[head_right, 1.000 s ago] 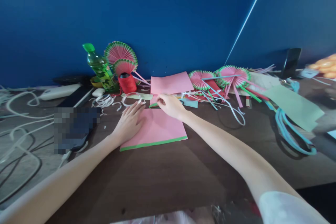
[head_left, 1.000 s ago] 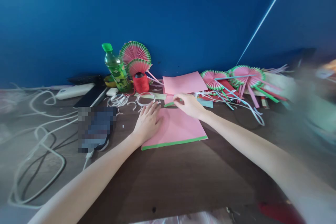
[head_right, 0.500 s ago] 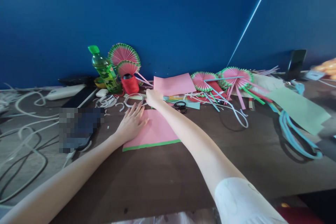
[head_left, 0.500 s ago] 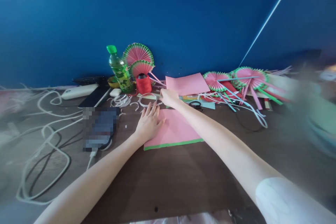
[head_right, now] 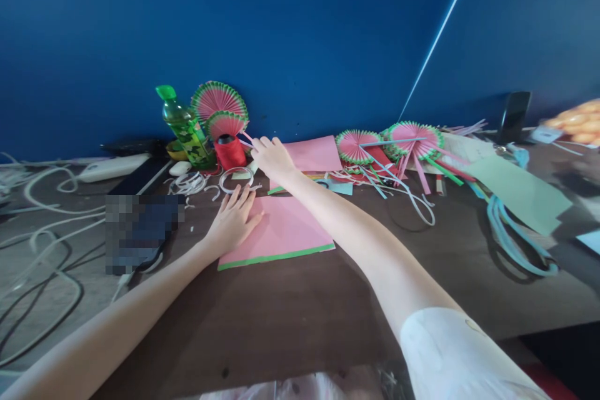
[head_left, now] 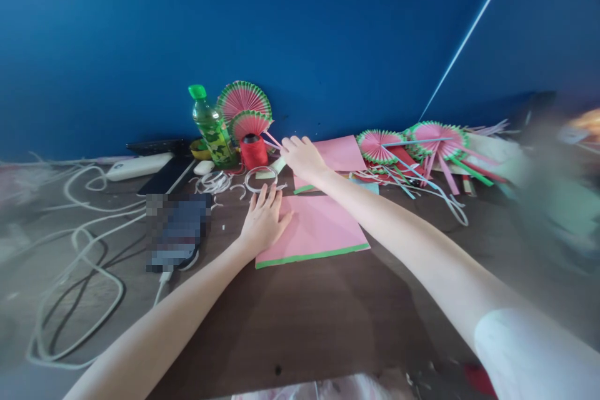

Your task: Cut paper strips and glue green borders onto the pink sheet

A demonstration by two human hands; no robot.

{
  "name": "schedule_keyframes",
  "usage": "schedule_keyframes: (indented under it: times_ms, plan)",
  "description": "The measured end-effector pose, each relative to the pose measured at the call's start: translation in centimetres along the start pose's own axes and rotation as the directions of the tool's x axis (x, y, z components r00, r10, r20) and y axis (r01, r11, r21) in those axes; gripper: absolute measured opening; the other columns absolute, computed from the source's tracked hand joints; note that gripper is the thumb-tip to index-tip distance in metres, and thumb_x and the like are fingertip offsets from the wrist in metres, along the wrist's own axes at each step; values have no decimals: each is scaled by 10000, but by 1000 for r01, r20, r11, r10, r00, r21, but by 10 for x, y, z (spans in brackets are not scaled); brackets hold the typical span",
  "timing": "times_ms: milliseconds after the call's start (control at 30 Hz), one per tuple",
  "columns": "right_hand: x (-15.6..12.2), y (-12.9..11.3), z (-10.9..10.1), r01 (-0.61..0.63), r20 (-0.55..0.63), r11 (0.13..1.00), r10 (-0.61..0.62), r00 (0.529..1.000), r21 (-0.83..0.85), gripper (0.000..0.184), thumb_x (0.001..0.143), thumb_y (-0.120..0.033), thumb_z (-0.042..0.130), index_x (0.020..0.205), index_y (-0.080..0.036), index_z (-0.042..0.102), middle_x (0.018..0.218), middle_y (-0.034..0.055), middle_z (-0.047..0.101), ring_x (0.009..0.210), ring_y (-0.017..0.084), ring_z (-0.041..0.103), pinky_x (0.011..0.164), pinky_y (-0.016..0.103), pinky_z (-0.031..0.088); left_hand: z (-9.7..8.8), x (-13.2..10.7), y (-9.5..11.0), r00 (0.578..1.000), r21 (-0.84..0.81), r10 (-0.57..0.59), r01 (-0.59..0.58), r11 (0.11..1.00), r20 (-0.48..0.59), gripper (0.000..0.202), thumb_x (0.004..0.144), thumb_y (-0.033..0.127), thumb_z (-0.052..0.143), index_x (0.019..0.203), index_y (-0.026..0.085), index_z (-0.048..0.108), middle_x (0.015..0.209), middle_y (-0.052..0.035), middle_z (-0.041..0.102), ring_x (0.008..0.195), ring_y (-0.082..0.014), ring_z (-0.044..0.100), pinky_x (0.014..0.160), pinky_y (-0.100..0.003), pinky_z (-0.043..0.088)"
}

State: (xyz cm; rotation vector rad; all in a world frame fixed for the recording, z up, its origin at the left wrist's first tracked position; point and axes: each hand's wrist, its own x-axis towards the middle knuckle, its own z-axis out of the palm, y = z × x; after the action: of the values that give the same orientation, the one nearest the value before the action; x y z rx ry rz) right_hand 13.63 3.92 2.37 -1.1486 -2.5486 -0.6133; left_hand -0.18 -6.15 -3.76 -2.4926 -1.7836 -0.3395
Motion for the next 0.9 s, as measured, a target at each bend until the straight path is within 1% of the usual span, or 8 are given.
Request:
schedule_keyframes:
  times_ms: [200, 333, 467, 567, 667, 733, 833, 900]
  plan:
    - [-15, 19, -30, -345, -179, 934, 356, 917, 90, 281, 930, -189, 287, 1016, -106, 540, 1051, 135, 554, 934, 244, 506, 727, 332, 372, -4, 2, -2, 997, -153, -59, 52, 987, -41, 511, 889, 330, 321, 1347, 108, 372, 1434, -139, 352, 1357, -282, 232, 1083, -508, 192]
    - [-43, 2, -37, -287, -208, 945, 316, 926, 154, 364, 959, -236, 193, 976, -146, 545, 1013, 105, 570, 904, 201, 510, 667, 285, 352, -17, 7, -2, 962, -445, -123, 1, 895, -245, 352, 884, 310, 337, 1101, 182, 583, 1255, -88, 558, 1244, -240, 408, 1055, -469, 262]
    - [-73, -29, -29, -21, -140, 987, 44, 989, 161, 400, 960, -237, 193, 941, -170, 586, 965, 92, 612, 905, 189, 512, 726, 296, 347, -21, 12, 3, 974, -939, -211, -10, 342, -87, 360, 851, 455, 389, 968, 169, 573, 984, -71, 646, 896, -192, 614, 855, -379, 463]
    - [-88, -44, -22, 94, -56, 966, -83, 995, 239, 389, 956, -238, 221, 915, -186, 605, 958, 81, 630, 883, 186, 520, 754, 309, 349, -16, 12, 7, 962, -995, -265, 87, 40, 73, 296, 769, 437, 524, 852, 154, 545, 754, -18, 623, 700, -153, 618, 697, -316, 505]
    - [-95, -39, -21, 66, -66, 918, -44, 997, 392, 312, 933, -312, 323, 905, -180, 605, 957, 72, 633, 896, 187, 525, 776, 299, 372, -10, 9, 9, 949, -988, -283, 151, 14, 141, 250, 711, 374, 603, 796, 148, 539, 715, 0, 609, 656, -139, 609, 621, -276, 499]
    - [-98, -22, -22, -99, -43, 864, 138, 990, 494, 260, 911, -252, 354, 889, -169, 599, 944, 69, 632, 895, 173, 533, 792, 282, 387, -7, 8, 9, 951, -988, -278, 150, 24, 138, 259, 712, 355, 606, 857, 149, 549, 774, -16, 633, 692, -151, 621, 632, -282, 506]
    - [-103, 17, -22, -329, 110, 798, 318, 942, 505, 201, 796, -129, 448, 928, -154, 597, 965, 80, 631, 914, 190, 552, 773, 285, 408, -4, 7, 9, 958, -991, -266, 124, 43, 108, 289, 725, 324, 598, 950, 153, 538, 860, -41, 659, 771, -176, 638, 699, -312, 519]
    - [-109, 41, -20, -356, 209, 824, 291, 934, 441, 286, 719, -63, 465, 957, -145, 601, 1014, 92, 629, 985, 216, 545, 836, 308, 396, -4, 7, 9, 962, -991, -255, 119, 62, 99, 295, 736, 318, 594, 971, 154, 525, 873, -49, 670, 787, -187, 646, 723, -327, 523]
